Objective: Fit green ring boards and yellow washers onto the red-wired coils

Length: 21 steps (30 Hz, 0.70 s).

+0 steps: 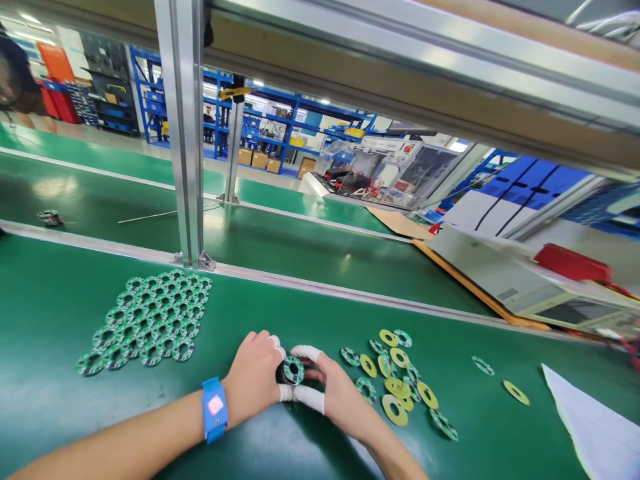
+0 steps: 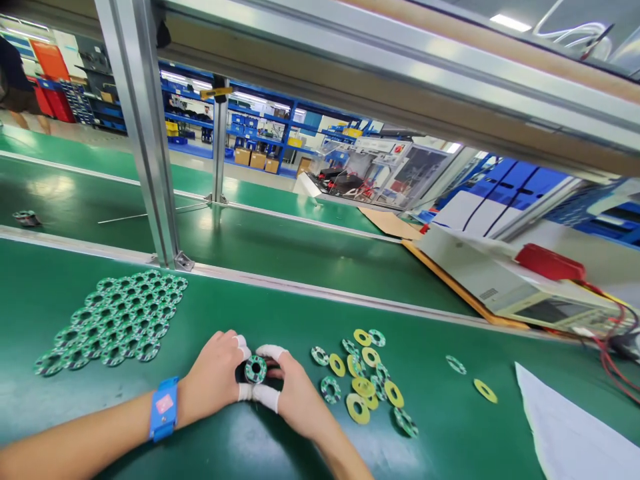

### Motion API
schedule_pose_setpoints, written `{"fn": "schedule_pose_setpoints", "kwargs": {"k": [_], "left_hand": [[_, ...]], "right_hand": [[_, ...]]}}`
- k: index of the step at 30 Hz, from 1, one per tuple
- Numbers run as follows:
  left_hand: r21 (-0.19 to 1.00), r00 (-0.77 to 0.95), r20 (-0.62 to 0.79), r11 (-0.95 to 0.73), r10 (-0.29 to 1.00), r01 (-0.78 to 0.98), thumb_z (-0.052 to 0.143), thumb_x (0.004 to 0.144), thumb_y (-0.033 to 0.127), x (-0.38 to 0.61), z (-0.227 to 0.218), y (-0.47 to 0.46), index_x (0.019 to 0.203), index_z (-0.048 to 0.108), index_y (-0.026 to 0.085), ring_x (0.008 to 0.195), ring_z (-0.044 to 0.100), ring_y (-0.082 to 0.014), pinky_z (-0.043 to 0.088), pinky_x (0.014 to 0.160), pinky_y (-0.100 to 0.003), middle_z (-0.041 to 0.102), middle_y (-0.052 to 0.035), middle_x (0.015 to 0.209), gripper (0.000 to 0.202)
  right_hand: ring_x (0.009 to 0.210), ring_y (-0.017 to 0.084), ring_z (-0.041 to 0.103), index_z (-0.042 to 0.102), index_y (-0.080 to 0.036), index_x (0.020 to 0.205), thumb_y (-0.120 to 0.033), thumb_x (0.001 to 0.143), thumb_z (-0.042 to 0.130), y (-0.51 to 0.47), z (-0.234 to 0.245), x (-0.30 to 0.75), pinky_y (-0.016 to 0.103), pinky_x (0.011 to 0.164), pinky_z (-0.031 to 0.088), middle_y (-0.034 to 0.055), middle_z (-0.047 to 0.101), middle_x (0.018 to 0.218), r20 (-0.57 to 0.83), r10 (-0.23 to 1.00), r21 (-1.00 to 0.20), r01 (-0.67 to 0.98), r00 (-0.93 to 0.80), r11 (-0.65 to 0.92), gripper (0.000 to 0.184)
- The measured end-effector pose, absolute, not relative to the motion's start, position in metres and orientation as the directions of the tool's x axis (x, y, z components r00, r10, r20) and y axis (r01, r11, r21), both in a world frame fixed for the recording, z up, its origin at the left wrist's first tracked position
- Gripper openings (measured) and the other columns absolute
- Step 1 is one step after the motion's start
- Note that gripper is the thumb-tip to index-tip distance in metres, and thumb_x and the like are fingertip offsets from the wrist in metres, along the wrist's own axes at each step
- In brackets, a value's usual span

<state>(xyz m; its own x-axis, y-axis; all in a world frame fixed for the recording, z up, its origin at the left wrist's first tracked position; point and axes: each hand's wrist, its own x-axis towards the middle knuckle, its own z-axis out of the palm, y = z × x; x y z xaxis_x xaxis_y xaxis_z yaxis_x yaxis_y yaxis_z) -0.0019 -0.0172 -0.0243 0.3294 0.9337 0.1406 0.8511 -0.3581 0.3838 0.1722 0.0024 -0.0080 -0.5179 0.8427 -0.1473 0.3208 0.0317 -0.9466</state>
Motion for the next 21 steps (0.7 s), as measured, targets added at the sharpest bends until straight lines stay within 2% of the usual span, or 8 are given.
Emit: {"fn": "schedule_pose_setpoints", "kwargs": {"k": [3,6,8,10,11,13,17,21], "left_hand": [[0.392,0.328,0.108,-0.343,0.939,0.853,0.054,0.073,0.066,-0.003,-0.018,-0.017,0.079,0.063,0.016,0.086,0.051,-0.0246,0.038,0.072,-0.037,0.060,-0.0080,0.085,0.052],[0.407,0.328,0.066,-0.326,0.942,0.853,0.067,0.063,0.062,-0.008,-0.006,-0.019,0.084,0.063,0.015,0.087,0.051,-0.0262,0.041,0.076,-0.039,0.060,-0.0084,0.088,0.052],[0.409,0.334,0.077,-0.335,0.940,0.849,0.073,0.063,0.046,-0.012,0.005,-0.023,0.089,0.062,0.014,0.090,0.051,-0.0257,0.043,0.079,-0.038,0.060,-0.0085,0.093,0.043],[0.387,0.383,0.130,-0.402,0.915,0.830,0.067,0.072,0.024,-0.014,0.012,-0.027,0.092,0.061,0.014,0.092,0.051,-0.0226,0.044,0.082,-0.034,0.059,-0.0073,0.096,0.023],[0.359,0.430,0.156,-0.457,0.889,0.814,0.061,0.075,0.015,-0.014,0.014,-0.030,0.092,0.060,0.015,0.091,0.052,-0.0207,0.044,0.082,-0.031,0.059,-0.0064,0.095,0.017],[0.267,0.551,0.194,-0.584,0.812,0.767,0.051,0.079,0.006,-0.011,0.014,-0.033,0.088,0.060,0.015,0.086,0.053,-0.0186,0.046,0.078,-0.029,0.060,-0.0053,0.090,0.015],[0.094,0.689,0.234,-0.721,0.686,0.687,0.048,0.084,0.009,-0.004,0.001,-0.036,0.078,0.060,0.013,0.077,0.054,-0.0191,0.047,0.069,-0.030,0.060,-0.0053,0.079,0.014],[-0.010,0.714,0.300,-0.747,0.632,0.665,0.052,0.081,0.008,-0.002,-0.010,-0.039,0.075,0.062,0.012,0.082,0.055,-0.0221,0.048,0.072,-0.033,0.060,-0.0062,0.074,0.011]], "right_hand": [[0.102,0.027,0.058,0.055,-0.018,0.107,-0.023,0.065,0.071,0.003,-0.012,0.174,0.044,0.091,0.047,0.0101,0.060,0.110,-0.145,0.840,-0.954,0.300,-0.523,0.022,0.045],[0.100,0.025,0.059,0.056,-0.019,0.105,-0.018,0.067,0.065,0.003,-0.013,0.176,0.043,0.091,0.047,0.0090,0.060,0.109,-0.138,0.839,-0.955,0.295,-0.526,0.028,0.039],[0.099,0.024,0.059,0.055,-0.018,0.105,-0.019,0.069,0.064,0.003,-0.013,0.176,0.043,0.092,0.047,0.0091,0.060,0.108,-0.127,0.837,-0.952,0.302,-0.532,0.047,0.038],[0.098,0.024,0.059,0.054,-0.018,0.107,-0.020,0.071,0.062,0.002,-0.013,0.176,0.043,0.091,0.047,0.0096,0.059,0.108,-0.113,0.833,-0.948,0.309,-0.541,0.073,0.037],[0.098,0.024,0.058,0.054,-0.017,0.107,-0.020,0.071,0.062,0.001,-0.013,0.175,0.043,0.091,0.047,0.0099,0.059,0.108,-0.104,0.832,-0.946,0.312,-0.545,0.087,0.037],[0.097,0.024,0.058,0.054,-0.017,0.107,-0.020,0.072,0.060,0.001,-0.013,0.175,0.042,0.089,0.047,0.0103,0.059,0.108,-0.086,0.830,-0.942,0.316,-0.551,0.112,0.036],[0.097,0.024,0.057,0.055,-0.018,0.106,-0.019,0.073,0.058,-0.001,-0.013,0.174,0.041,0.088,0.047,0.0096,0.059,0.108,-0.061,0.836,-0.940,0.313,-0.546,0.136,0.033],[0.095,0.024,0.057,0.055,-0.019,0.107,-0.020,0.071,0.057,-0.003,-0.019,0.173,0.042,0.086,0.046,0.0091,0.059,0.107,-0.069,0.864,-0.938,0.327,-0.500,0.114,0.036]]}}
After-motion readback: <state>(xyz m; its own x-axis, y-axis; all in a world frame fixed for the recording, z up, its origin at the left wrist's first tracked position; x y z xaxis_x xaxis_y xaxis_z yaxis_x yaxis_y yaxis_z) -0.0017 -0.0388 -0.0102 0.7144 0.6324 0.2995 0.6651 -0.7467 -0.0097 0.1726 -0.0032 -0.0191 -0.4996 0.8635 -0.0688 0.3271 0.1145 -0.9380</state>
